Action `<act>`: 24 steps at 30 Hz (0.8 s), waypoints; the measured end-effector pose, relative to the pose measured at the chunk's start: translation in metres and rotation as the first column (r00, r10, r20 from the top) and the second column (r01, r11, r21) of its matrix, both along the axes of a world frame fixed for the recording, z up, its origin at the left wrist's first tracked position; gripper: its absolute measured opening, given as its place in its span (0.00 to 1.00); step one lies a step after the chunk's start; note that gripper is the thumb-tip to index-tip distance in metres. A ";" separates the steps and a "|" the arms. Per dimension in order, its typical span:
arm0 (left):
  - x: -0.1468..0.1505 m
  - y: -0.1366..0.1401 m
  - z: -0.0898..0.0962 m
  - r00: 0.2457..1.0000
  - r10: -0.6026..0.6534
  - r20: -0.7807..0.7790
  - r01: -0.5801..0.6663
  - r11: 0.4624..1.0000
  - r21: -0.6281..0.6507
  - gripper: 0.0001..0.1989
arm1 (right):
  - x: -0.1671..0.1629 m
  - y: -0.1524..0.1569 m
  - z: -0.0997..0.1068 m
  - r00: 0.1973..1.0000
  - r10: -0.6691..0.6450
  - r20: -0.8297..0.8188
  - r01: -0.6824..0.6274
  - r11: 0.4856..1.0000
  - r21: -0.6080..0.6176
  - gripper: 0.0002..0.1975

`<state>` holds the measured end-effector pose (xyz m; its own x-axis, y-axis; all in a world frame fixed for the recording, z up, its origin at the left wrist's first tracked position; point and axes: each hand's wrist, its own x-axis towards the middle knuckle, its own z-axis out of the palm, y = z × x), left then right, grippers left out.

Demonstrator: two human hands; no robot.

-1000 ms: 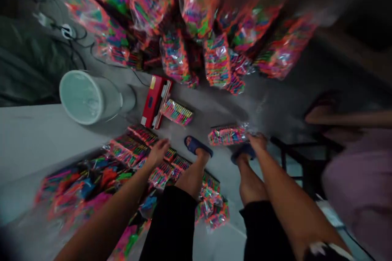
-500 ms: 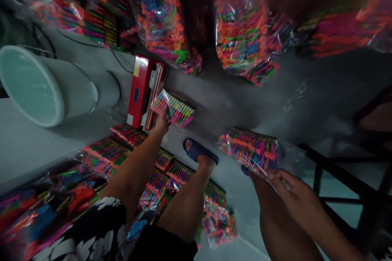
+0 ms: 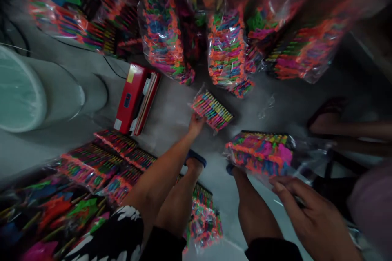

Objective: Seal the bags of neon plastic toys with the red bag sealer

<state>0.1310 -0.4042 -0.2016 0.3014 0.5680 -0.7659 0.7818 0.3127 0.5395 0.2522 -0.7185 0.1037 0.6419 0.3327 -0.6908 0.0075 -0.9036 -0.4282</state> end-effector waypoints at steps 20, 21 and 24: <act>-0.076 0.084 0.525 0.690 -0.639 0.340 0.150 0.586 0.796 0.25 | -0.062 0.293 0.294 0.779 0.556 0.290 -0.615 0.589 0.525 0.06; -0.086 0.094 0.540 0.696 -0.637 0.331 0.146 0.576 0.804 0.22 | -0.062 0.299 0.306 0.768 0.567 0.299 -0.620 0.541 0.568 0.05; -0.115 0.119 0.573 0.746 -0.595 0.299 0.120 0.563 0.818 0.15 | -0.052 0.311 0.321 0.816 0.496 0.298 -0.545 0.486 0.683 0.04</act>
